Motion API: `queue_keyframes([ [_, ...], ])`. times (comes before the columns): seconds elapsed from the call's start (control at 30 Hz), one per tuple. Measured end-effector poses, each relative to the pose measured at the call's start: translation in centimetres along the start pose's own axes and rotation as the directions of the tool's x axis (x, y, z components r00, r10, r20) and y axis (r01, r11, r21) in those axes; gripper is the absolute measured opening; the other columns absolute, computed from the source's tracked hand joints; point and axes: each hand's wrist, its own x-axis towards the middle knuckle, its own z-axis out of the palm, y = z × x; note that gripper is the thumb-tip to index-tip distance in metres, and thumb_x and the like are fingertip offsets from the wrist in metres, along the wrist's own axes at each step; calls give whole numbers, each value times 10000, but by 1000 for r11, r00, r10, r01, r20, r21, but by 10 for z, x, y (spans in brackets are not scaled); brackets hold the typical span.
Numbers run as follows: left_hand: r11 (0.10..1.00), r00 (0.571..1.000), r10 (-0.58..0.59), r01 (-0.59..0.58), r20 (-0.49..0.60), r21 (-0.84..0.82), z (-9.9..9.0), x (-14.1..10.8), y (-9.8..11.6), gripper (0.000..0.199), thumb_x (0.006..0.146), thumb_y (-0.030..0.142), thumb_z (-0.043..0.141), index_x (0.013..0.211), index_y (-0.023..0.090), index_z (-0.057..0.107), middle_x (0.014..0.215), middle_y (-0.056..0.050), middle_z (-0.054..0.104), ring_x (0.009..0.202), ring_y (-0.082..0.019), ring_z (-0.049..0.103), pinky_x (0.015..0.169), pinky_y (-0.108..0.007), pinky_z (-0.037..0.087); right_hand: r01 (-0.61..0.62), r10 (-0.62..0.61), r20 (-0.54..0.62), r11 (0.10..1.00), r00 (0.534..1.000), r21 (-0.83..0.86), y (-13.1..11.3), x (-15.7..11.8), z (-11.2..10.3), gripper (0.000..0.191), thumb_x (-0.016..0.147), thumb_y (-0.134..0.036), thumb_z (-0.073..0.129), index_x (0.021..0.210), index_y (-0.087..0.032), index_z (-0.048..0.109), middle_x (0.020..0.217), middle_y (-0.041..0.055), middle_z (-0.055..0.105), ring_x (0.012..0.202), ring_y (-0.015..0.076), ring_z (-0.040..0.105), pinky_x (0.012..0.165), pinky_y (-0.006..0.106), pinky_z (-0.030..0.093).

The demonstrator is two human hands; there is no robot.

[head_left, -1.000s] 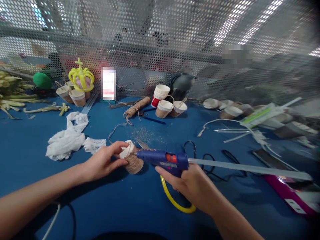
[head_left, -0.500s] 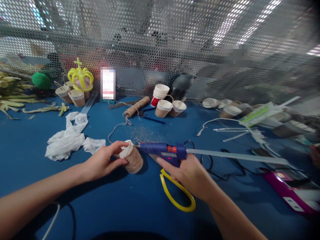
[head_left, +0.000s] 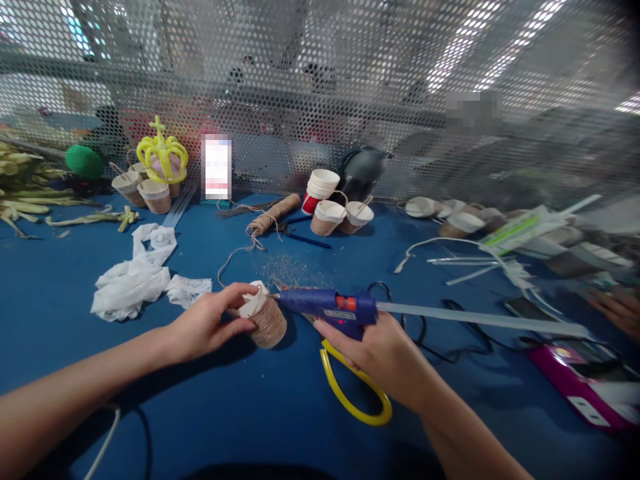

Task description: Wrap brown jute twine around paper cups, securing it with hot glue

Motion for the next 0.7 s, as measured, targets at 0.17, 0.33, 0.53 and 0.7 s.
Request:
queue_keyframes([
  [0.17, 1000, 1000, -12, 12, 6, -3, 0, 1, 2, 351, 821, 254, 486, 1146, 157, 396, 936, -89, 662, 802, -179, 634, 712, -304, 488, -157, 149, 63, 978, 987, 137, 0, 5, -1, 239, 810, -180, 453, 881, -205, 680, 638, 57, 647, 592, 169, 602, 558, 294, 473],
  [0.33, 1000, 1000, -4, 4, 9, -13, 0, 2, 1, 354, 821, 251, 483, 1149, 156, 390, 956, -98, 655, 805, -180, 633, 711, -305, 491, -327, 300, 136, 901, 944, 286, -2, 7, -2, 233, 802, -306, 476, 858, -208, 679, 622, 54, 641, 610, 179, 602, 546, 294, 476],
  [0.53, 1000, 1000, -21, 21, 12, -7, -1, 2, 2, 361, 826, 256, 482, 1156, 145, 388, 932, -94, 654, 804, -181, 630, 711, -298, 486, -290, 262, 132, 908, 956, 302, -2, -1, -2, 249, 807, -284, 456, 897, -224, 680, 619, 49, 639, 614, 174, 592, 566, 294, 477],
  [0.7, 1000, 1000, -15, 15, -3, 11, 0, 2, 2, 355, 824, 266, 480, 1150, 152, 397, 940, -92, 652, 787, -181, 628, 702, -294, 486, -318, 297, 111, 887, 948, 334, -5, 4, -4, 252, 809, -282, 451, 853, -223, 692, 596, 54, 623, 560, 181, 586, 571, 328, 471],
])
